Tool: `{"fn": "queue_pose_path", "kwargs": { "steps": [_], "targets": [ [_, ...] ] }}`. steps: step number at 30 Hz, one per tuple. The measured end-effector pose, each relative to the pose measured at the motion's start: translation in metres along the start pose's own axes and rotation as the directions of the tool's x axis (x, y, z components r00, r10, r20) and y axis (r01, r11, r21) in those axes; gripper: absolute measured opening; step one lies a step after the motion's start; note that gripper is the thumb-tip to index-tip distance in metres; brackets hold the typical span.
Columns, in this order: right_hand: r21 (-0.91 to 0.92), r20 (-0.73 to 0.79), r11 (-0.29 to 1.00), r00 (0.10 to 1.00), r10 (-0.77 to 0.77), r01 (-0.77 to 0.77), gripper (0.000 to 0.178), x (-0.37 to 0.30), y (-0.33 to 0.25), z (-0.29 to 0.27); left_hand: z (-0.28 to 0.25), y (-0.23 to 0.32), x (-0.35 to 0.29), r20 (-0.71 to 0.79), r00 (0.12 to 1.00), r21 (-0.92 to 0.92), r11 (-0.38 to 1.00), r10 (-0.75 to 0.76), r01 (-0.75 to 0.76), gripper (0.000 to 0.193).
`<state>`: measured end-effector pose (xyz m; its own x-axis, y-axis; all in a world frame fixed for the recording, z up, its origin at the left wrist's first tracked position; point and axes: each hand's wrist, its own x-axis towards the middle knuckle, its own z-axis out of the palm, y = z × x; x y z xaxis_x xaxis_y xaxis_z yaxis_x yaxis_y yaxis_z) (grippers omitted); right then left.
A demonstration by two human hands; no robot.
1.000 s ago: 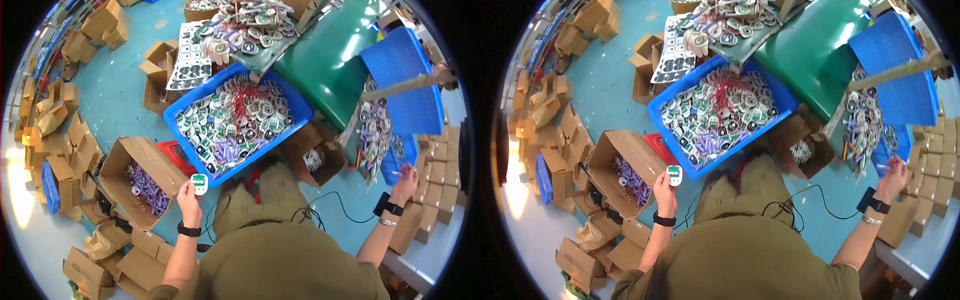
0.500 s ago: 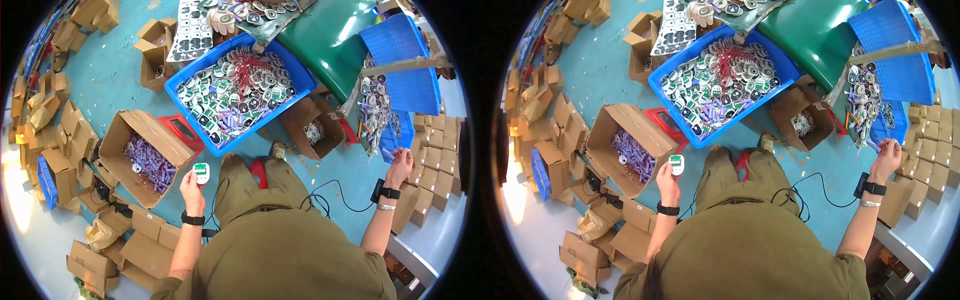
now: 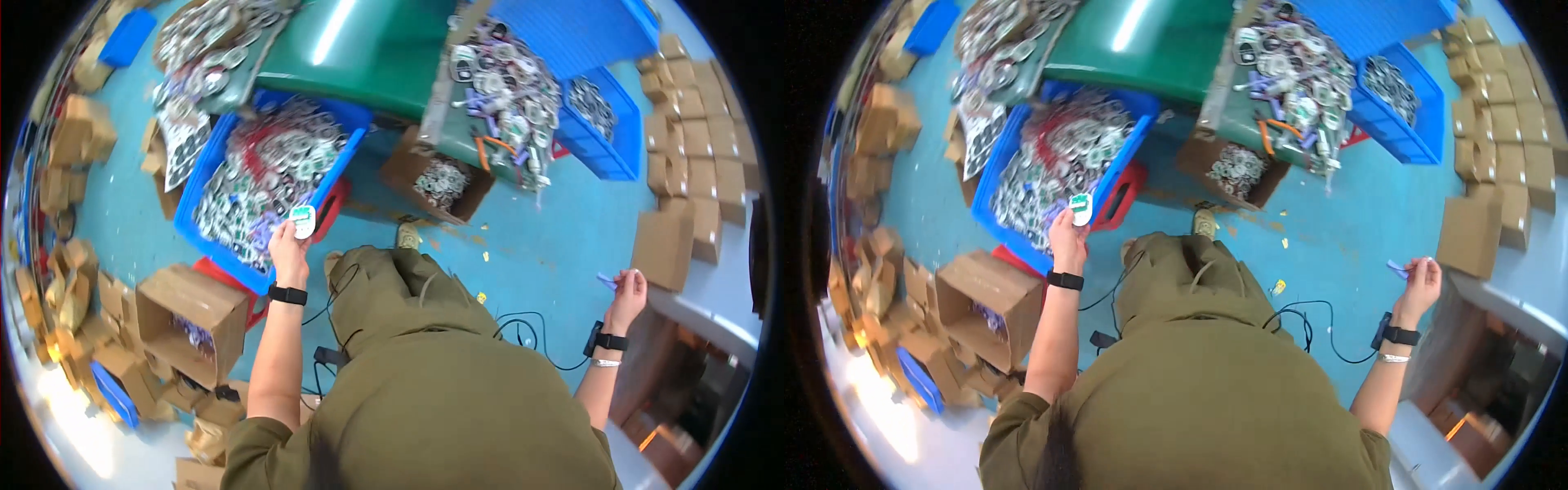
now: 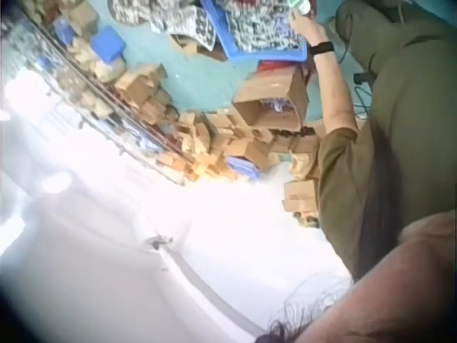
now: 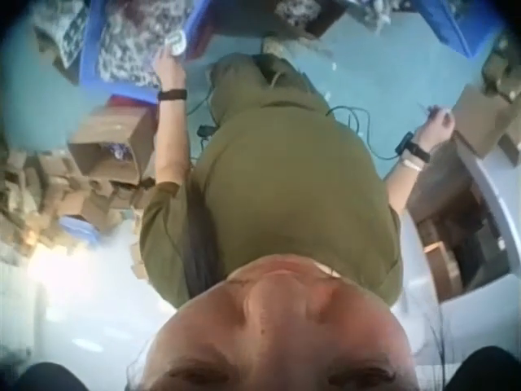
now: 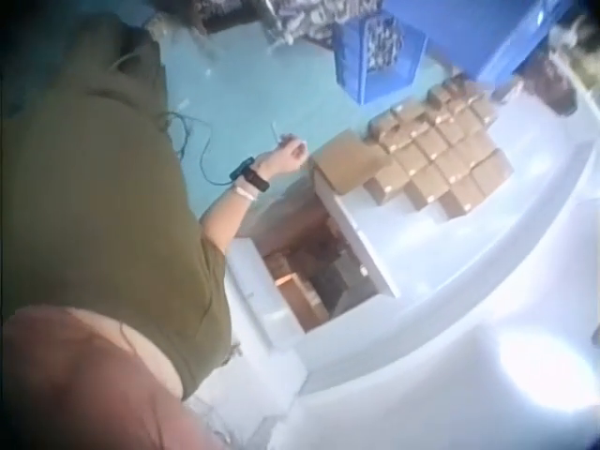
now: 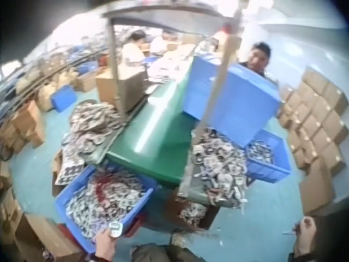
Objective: Assembling, trimming, and sorting small electronic components on a factory production line.
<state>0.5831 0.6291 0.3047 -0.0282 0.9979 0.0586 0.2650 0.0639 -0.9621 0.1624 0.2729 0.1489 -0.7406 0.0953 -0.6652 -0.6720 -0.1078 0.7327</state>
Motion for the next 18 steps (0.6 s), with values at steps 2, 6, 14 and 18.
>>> {"fn": "queue_pose_path", "kwargs": {
  "steps": [2, 6, 14, 18],
  "targets": [
    [-0.059, -0.15, 0.986, 0.978, 0.146, -0.157, 0.012, -0.002, 0.021, -0.023, 0.062, -0.004, 0.008, 0.212, 0.977, 0.007, 1.0, 0.0, -0.002, 0.02],
    [0.035, -0.106, 0.987, 0.982, 0.157, -0.154, 0.01, -0.033, 0.024, -0.028, 0.161, -0.021, 0.019, 0.51, 0.86, 0.192, 0.974, 0.006, -0.12, 0.019],
    [0.067, -0.289, 0.961, 0.917, 0.275, -0.267, 0.008, -0.11, 0.041, -0.051, 0.286, -0.062, 0.052, 0.612, 0.786, 0.349, 0.921, -0.087, -0.17, 0.02],
    [0.102, -0.414, 0.944, 0.849, 0.328, -0.315, 0.008, -0.116, 0.057, -0.067, 0.282, -0.077, 0.079, 0.508, 0.813, 0.599, 0.795, -0.285, -0.095, 0.017]
  ]
}}
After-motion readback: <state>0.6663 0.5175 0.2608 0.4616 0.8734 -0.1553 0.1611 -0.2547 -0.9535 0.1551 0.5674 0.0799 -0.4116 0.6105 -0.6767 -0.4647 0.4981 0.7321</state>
